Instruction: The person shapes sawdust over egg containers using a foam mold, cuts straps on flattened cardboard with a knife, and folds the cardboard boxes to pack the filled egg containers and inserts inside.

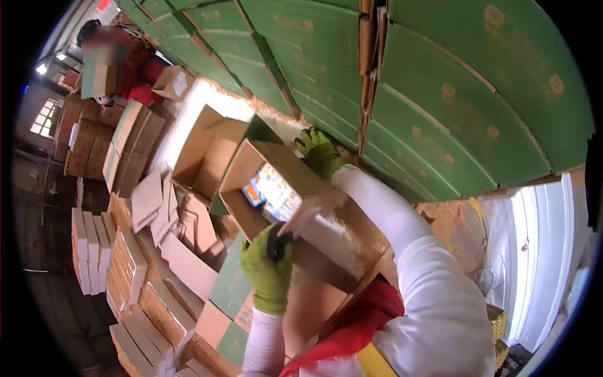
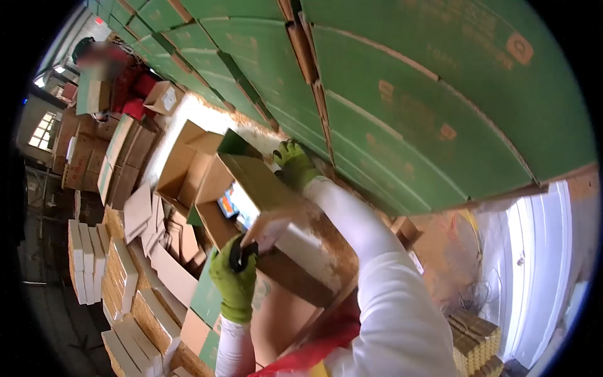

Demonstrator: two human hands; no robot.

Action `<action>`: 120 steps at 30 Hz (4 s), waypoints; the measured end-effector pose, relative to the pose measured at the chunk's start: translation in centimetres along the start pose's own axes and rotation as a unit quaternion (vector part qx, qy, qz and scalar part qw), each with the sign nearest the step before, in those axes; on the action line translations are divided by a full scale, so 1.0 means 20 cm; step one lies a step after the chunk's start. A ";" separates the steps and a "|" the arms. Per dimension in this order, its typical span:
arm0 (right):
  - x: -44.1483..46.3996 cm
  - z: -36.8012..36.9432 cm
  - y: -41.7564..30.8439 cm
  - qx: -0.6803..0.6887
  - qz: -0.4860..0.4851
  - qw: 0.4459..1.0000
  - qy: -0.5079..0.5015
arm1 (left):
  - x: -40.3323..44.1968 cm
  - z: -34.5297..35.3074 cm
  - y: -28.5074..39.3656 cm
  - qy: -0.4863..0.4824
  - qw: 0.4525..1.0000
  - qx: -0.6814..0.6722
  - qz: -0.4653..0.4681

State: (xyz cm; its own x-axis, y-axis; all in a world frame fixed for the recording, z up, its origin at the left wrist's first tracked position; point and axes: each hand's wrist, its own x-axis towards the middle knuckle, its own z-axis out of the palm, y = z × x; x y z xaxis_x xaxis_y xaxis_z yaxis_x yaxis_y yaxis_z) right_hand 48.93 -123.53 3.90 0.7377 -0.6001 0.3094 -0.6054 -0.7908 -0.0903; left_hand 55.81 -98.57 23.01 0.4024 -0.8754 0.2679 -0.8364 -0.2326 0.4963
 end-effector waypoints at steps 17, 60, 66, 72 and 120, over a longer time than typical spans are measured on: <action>-1.08 -0.66 -0.21 0.083 0.328 0.940 -0.050 | 0.05 0.04 -0.02 -0.070 0.992 -0.011 0.105; -1.28 -0.47 -0.46 0.461 0.181 0.867 -0.044 | -2.15 -0.75 -0.81 0.305 0.782 -0.243 -0.485; -1.28 -0.47 -0.48 0.491 0.219 0.843 -0.021 | -2.28 -0.59 -0.89 0.170 0.803 -0.288 -0.493; -1.56 -0.26 -0.47 0.459 0.255 0.851 0.007 | -2.10 -0.64 -0.83 0.089 0.653 -0.531 -0.532; -1.04 -0.54 -0.47 0.375 0.015 0.913 -0.159 | -1.67 -0.66 -1.34 0.112 0.609 -0.501 -0.604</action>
State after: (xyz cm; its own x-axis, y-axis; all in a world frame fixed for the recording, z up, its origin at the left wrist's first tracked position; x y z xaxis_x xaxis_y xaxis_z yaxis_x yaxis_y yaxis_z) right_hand 35.96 -102.30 8.53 0.8451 -0.5343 0.0168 -0.3406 -0.5624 -0.7535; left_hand 69.72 -57.56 11.66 0.6337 -0.2154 -0.7430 0.7235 -0.1749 0.6678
